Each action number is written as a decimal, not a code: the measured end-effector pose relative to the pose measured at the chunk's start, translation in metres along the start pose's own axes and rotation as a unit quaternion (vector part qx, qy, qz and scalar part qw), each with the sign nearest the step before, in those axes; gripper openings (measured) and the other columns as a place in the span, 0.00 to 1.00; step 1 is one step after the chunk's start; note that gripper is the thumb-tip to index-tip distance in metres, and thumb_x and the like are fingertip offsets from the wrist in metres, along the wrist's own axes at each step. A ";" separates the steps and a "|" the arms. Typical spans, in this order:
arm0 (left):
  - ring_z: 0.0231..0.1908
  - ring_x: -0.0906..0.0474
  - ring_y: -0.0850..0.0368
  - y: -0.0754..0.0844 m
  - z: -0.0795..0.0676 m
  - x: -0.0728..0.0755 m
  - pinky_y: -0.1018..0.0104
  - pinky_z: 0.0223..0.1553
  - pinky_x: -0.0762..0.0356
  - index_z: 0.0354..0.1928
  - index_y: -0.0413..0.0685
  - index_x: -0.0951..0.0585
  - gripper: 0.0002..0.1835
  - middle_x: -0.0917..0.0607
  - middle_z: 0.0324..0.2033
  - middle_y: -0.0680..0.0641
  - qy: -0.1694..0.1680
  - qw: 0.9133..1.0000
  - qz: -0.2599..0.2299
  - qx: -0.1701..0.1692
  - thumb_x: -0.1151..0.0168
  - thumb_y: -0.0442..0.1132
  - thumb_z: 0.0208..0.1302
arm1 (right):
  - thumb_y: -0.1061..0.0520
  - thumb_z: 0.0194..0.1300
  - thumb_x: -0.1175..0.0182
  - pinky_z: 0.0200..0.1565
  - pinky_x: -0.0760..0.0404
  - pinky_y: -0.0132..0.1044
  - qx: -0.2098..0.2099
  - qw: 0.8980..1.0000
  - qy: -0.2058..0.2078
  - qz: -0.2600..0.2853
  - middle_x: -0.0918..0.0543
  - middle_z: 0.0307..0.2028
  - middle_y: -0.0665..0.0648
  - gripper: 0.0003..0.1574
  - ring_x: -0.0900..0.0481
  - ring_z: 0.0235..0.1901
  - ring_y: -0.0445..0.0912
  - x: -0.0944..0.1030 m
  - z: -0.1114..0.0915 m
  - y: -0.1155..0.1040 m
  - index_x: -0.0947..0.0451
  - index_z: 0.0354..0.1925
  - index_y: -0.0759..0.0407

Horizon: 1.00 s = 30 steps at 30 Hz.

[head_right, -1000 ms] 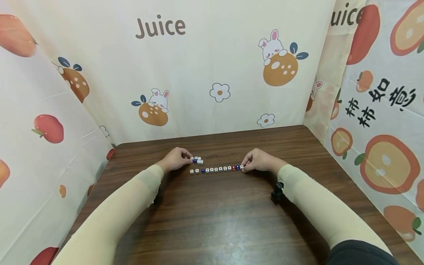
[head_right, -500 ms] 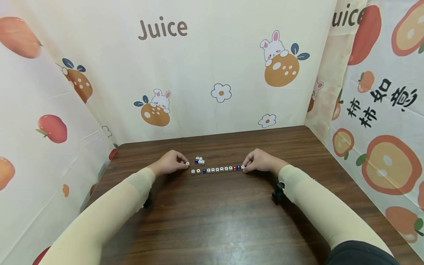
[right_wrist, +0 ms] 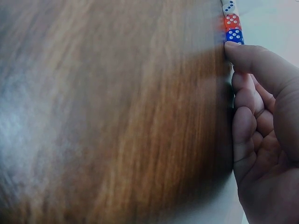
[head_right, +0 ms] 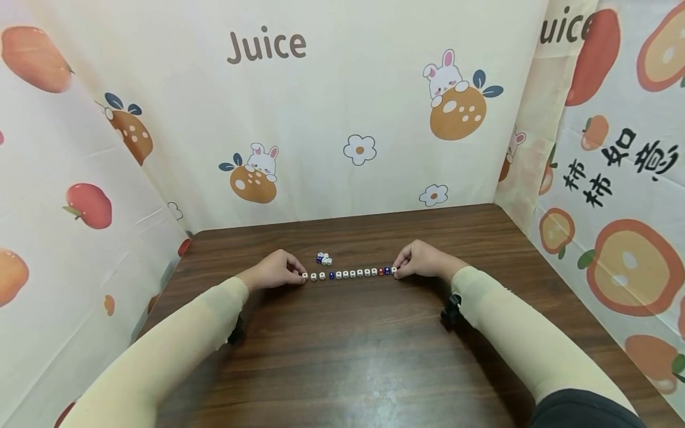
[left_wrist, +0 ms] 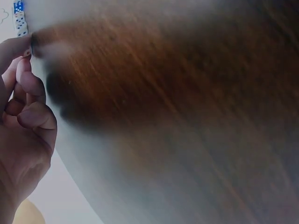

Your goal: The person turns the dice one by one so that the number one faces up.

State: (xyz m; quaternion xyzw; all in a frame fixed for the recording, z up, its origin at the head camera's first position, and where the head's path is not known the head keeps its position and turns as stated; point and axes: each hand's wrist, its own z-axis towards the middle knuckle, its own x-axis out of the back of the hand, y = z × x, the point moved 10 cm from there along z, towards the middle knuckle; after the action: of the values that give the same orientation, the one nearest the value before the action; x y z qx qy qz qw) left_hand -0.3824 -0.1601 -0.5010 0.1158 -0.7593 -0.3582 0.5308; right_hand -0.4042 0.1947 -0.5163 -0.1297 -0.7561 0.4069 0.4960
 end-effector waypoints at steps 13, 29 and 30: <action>0.31 0.20 0.62 -0.003 0.002 -0.003 0.66 0.35 0.21 0.39 0.51 0.04 0.02 0.10 0.29 0.57 -0.008 1.000 0.008 -0.005 0.19 0.40 0.69 | 0.59 0.60 0.16 0.37 0.19 0.29 0.000 1.000 0.000 0.006 0.09 0.29 0.48 0.10 0.19 0.31 0.38 0.000 -0.001 -0.001 0.04 0.40 0.60; 0.32 0.20 0.62 0.004 0.000 -0.004 0.67 0.37 0.21 0.40 0.51 0.03 0.03 0.09 0.30 0.56 -0.013 1.000 0.004 -0.004 0.17 0.39 0.68 | 0.59 0.60 0.16 0.37 0.19 0.30 -0.003 1.000 0.000 0.003 0.09 0.29 0.48 0.09 0.18 0.32 0.38 0.000 0.000 0.000 0.04 0.40 0.59; 0.32 0.20 0.62 0.004 0.000 -0.003 0.67 0.37 0.21 0.40 0.51 0.03 0.02 0.09 0.30 0.56 -0.013 1.000 0.004 -0.002 0.17 0.39 0.68 | 0.59 0.60 0.16 0.37 0.19 0.30 -0.003 1.000 0.000 0.002 0.09 0.29 0.48 0.09 0.19 0.32 0.38 0.000 -0.001 0.000 0.04 0.40 0.59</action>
State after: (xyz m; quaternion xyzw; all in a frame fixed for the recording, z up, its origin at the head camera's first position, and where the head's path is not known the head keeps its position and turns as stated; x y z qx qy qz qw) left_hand -0.3801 -0.1556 -0.5010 0.1067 -0.7657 -0.3592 0.5228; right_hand -0.4036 0.1947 -0.5158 -0.1324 -0.7574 0.4053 0.4946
